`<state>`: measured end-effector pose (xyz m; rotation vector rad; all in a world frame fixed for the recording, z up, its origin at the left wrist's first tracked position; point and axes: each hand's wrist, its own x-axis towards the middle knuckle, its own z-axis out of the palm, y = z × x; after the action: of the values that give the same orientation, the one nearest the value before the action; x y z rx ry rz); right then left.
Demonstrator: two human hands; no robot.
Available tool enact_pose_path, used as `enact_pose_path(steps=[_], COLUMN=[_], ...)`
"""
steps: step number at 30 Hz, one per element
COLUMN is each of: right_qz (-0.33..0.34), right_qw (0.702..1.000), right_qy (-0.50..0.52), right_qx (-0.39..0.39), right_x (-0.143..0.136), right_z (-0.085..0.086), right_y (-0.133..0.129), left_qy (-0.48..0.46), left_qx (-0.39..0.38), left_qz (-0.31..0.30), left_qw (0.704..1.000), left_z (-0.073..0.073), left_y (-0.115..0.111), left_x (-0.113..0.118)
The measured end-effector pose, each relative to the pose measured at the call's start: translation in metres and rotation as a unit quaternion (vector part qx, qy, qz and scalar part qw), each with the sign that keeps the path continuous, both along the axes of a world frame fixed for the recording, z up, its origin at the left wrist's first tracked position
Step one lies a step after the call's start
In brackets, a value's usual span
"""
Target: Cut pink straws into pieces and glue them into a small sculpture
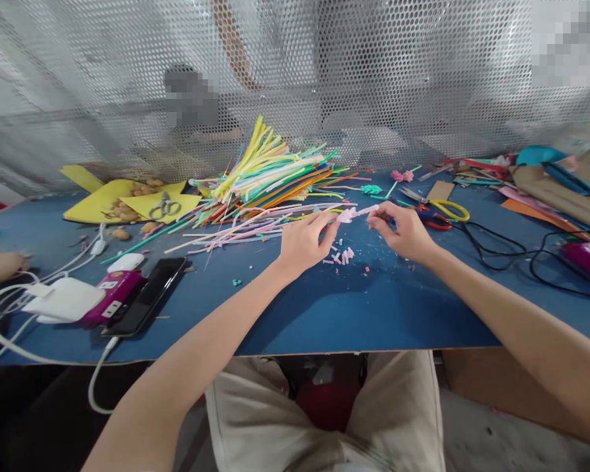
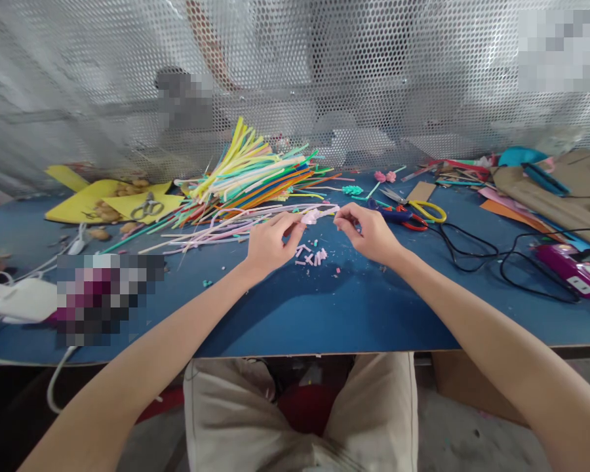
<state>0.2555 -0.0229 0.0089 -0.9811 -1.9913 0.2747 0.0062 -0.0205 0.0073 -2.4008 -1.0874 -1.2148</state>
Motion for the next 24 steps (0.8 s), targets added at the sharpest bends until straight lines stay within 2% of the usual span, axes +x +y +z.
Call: enact_pose_path(steps=[7, 14, 20, 24], right_qz=[0.009, 0.028, 0.007, 0.001], right_qw=[1.000, 0.996, 0.995, 0.997], right_qy=[0.011, 0.083, 0.068, 0.060], right_qx=[0.000, 0.019, 0.072, 0.051], right_x=[-0.004, -0.013, -0.017, -0.017], right_z=[0.000, -0.001, 0.005, 0.005], right_y=[-0.004, -0.009, -0.013, -0.013], left_qy=[0.008, 0.052, 0.076, 0.073], left_qx=[-0.011, -0.037, -0.040, -0.036], left_qz=[-0.004, 0.005, -0.008, -0.016], left_qw=[1.000, 0.998, 0.996, 0.997], left_z=[-0.001, 0.000, 0.000, -0.003], left_y=[-0.001, -0.002, -0.003, -0.002], left_x=[0.001, 0.002, 0.003, 0.002])
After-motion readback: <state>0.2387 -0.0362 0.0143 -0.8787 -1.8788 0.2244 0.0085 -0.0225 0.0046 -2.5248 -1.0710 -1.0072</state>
